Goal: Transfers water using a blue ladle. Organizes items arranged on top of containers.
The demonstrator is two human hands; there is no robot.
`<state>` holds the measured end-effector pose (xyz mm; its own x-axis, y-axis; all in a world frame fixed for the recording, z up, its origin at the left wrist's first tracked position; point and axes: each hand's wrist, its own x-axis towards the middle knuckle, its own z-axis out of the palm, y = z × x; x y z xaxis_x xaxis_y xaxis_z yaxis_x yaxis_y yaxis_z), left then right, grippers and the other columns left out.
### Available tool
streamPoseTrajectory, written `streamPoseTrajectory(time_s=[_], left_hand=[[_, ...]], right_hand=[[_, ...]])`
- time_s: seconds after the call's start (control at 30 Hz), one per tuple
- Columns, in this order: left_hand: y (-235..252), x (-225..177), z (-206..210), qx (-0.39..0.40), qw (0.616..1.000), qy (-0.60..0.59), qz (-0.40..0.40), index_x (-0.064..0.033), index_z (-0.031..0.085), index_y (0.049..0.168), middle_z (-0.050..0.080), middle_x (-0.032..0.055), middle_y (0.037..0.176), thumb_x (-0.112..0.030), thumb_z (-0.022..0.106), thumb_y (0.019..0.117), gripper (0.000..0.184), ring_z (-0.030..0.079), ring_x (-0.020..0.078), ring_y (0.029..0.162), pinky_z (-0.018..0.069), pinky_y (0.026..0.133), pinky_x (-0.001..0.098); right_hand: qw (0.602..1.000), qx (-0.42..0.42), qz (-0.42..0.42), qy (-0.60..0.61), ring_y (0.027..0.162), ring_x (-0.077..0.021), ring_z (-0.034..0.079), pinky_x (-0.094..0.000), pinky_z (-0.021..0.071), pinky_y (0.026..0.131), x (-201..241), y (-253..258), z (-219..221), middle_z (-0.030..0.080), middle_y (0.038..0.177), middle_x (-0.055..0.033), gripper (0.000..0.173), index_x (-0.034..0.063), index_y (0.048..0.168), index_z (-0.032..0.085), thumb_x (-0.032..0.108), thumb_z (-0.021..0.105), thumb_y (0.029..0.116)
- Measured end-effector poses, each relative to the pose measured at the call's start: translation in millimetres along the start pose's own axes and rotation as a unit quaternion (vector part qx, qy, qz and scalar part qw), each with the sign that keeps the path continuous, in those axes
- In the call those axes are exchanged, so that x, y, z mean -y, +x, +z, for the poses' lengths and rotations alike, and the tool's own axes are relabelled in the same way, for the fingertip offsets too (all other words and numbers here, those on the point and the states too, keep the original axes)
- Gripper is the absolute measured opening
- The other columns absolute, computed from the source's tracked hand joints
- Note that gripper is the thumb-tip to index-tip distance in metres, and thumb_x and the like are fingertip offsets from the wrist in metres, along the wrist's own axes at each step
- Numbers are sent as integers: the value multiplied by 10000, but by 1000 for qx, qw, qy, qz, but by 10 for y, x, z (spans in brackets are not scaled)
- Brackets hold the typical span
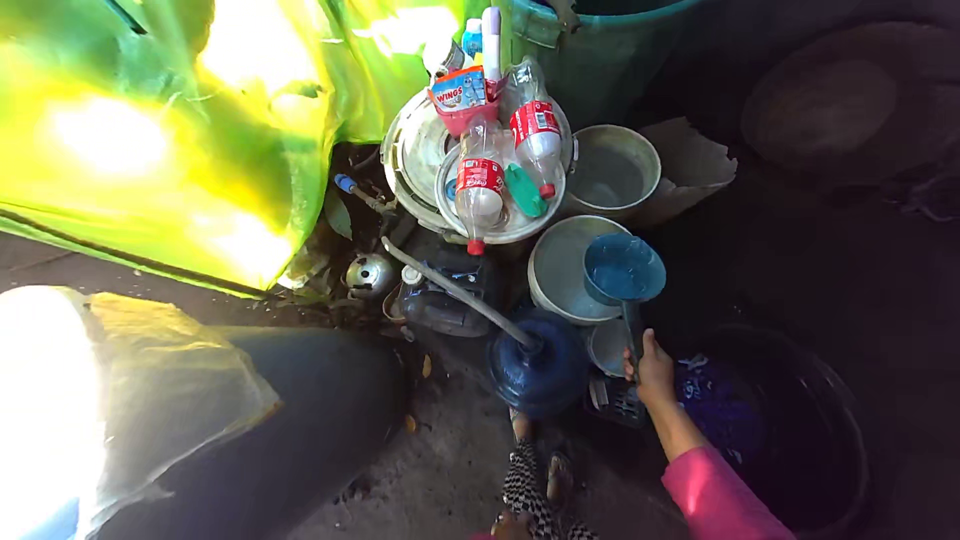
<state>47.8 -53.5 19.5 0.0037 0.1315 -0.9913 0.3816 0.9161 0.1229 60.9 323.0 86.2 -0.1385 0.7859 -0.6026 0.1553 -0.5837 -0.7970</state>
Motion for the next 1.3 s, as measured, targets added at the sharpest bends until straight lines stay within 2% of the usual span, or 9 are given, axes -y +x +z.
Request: streamPoseTrajectory(time_s=[0.07,0.13,0.33,0.53,0.7,0.83,0.93,1.1,1.3], left_hand=[[-212,72,-67,5,996,-81,27,-145,582,1429,618,225,1355,-522,613,974,591,635,394,1187,507,993,598],[-372,242,-210,21,984,-175,35,-58,622,1335,682,184,1164,-455,540,1035,504,658,304,1036,516,921,520],[-610,1260,-242,-248,887,-390,6,-3,574,1357,646,244,1286,-245,462,1105,367,670,385,1101,539,922,561],[-783,1851,159,-250,904,-326,-117,8,579,1369,632,275,1310,-272,519,1085,404,644,430,1159,491,1000,592],[-927,1506,-28,-248,890,-378,-61,-1,556,1391,605,252,1361,-260,498,1096,398,626,404,1199,495,998,581],[-1046,1195,-547,-265,888,-375,4,-10,556,1381,624,227,1320,-253,495,1094,382,647,341,1135,520,951,526],[-1061,1086,-1080,-267,891,-362,53,-4,548,1387,627,211,1312,-245,487,1092,385,662,295,1103,537,930,481],[-1103,970,-2244,-343,883,-298,115,9,579,1344,650,186,1287,-171,503,1068,338,670,238,1100,536,965,420],[-1462,894,-3865,-517,795,-268,169,38,579,1334,569,250,1367,-100,566,1024,339,581,322,1246,491,1041,459]], right_hand=[[1000,0,-14,-20,377,-103,453,-261,420,348,46,-253,-374,586,633,-28,524,28,1037,586,468,314,1123],[998,6,-27,-48,383,-105,448,-263,419,352,65,-526,-763,581,639,-24,482,46,1028,598,437,335,1126],[990,39,-32,-129,394,-60,468,-214,419,350,-4,-1138,-1643,585,657,-12,334,-15,1342,556,194,494,1089],[971,10,58,-233,434,-57,478,-210,428,401,-138,-1211,-1871,571,696,-21,192,-24,1122,597,125,486,1073],[940,-19,84,-329,473,-89,487,-255,441,445,-270,-1177,-1879,582,757,-56,278,-26,1255,574,171,499,1075],[888,-35,48,-456,756,-293,662,-492,558,711,-298,-1175,-1898,679,1009,-203,437,-13,1421,516,214,537,1049],[844,-54,50,-530,1175,-444,641,-599,478,1019,-183,-1272,-1745,640,1275,-305,536,-13,1515,424,216,550,1047],[794,-120,63,-592,1150,-495,649,-643,493,978,-51,-1374,-1281,650,1256,-318,583,14,1569,342,217,531,1056],[772,-185,115,-597,1161,-504,643,-650,522,939,114,-1434,-505,582,1377,-306,554,43,1558,351,125,535,1043]])
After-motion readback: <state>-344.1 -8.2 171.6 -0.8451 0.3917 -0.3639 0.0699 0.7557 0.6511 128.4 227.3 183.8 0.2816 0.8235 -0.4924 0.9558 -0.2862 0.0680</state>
